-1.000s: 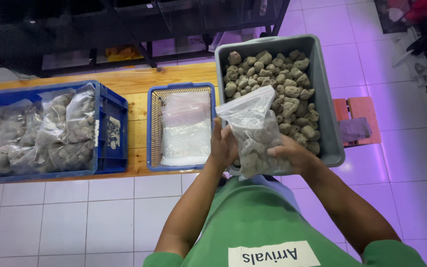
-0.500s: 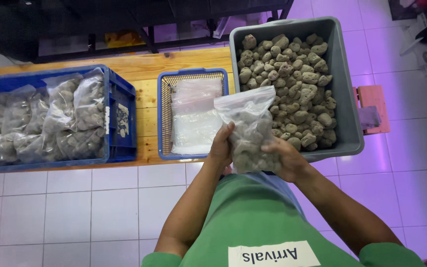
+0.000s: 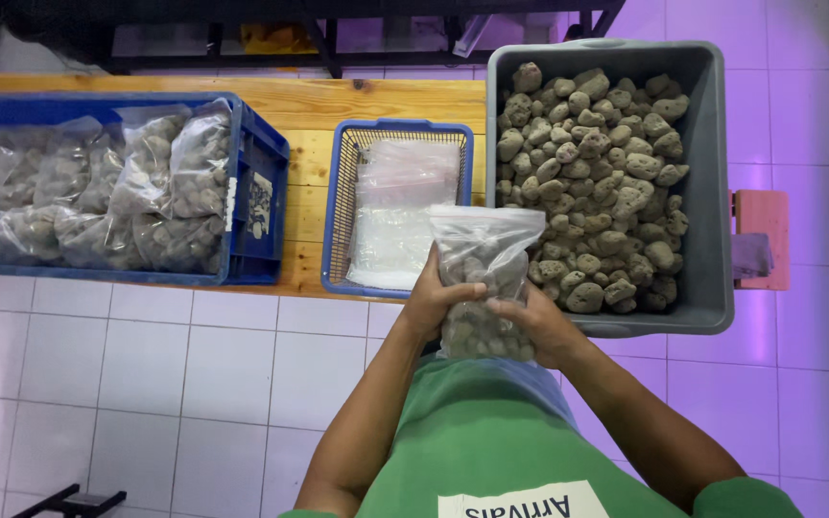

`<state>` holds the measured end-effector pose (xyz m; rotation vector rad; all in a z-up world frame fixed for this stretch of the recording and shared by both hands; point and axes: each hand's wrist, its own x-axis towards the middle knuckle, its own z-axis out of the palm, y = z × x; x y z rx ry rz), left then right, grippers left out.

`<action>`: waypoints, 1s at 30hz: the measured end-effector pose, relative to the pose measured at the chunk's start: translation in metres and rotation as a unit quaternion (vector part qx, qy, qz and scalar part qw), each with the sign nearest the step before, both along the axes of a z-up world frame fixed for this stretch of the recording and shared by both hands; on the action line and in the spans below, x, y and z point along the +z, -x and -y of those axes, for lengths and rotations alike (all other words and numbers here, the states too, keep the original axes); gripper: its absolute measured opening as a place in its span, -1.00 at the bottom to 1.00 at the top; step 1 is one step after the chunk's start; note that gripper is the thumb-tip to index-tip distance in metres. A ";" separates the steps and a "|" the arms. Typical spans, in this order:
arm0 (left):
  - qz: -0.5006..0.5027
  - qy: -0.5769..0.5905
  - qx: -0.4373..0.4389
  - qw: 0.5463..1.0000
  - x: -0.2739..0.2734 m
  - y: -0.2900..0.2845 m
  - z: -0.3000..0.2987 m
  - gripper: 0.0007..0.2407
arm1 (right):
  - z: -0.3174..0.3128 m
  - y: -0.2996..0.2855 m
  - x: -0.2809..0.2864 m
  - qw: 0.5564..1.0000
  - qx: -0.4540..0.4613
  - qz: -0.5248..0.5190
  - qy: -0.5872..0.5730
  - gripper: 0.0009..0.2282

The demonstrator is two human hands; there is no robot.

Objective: The person fills small plastic bags with volcanic rocks by hand, sealing each bag and placing it into a larger crate with others.

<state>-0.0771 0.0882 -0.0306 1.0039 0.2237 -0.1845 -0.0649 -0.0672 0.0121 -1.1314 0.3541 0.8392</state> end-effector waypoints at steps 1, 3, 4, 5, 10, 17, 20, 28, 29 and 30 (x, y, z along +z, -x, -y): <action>-0.002 0.001 0.004 1.000 -0.002 0.002 -0.002 -0.32 | 0.000 -0.002 -0.011 1.000 0.004 -0.002 0.001 -0.52; -0.014 0.032 0.052 0.998 -0.004 0.008 -0.008 -0.47 | -0.001 -0.005 -0.032 0.997 0.021 -0.070 -0.027 -0.49; -0.014 0.033 0.054 0.998 -0.005 0.008 -0.012 -0.47 | -0.006 -0.004 -0.023 0.997 0.024 -0.070 -0.026 -0.49; -0.018 0.044 0.056 0.997 -0.007 0.008 -0.016 -0.52 | -0.013 -0.005 -0.015 0.999 0.049 -0.003 -0.012 -0.54; -0.018 0.064 0.068 0.995 0.008 0.007 -0.045 -0.55 | -0.056 0.001 0.021 1.000 0.025 -0.010 -0.001 -0.65; 0.011 0.002 0.034 0.999 0.003 0.019 -0.127 -0.50 | -0.138 0.018 0.026 0.994 -0.004 0.098 0.038 -0.75; 0.014 -0.012 0.014 1.000 -0.003 0.022 -0.175 -0.46 | -0.186 0.028 0.018 0.994 -0.014 0.102 0.024 -0.67; 0.004 -0.004 0.009 1.000 -0.004 0.024 -0.267 -0.44 | -0.271 0.043 0.009 0.996 -0.055 0.077 -0.008 -0.60; 0.003 -0.009 0.006 1.000 0.001 0.025 -0.275 -0.43 | -0.278 0.046 0.007 0.996 -0.061 0.069 0.000 -0.57; 0.002 -0.014 0.002 1.000 0.005 0.026 -0.282 -0.43 | -0.285 0.049 0.004 0.996 -0.067 0.062 0.008 -0.53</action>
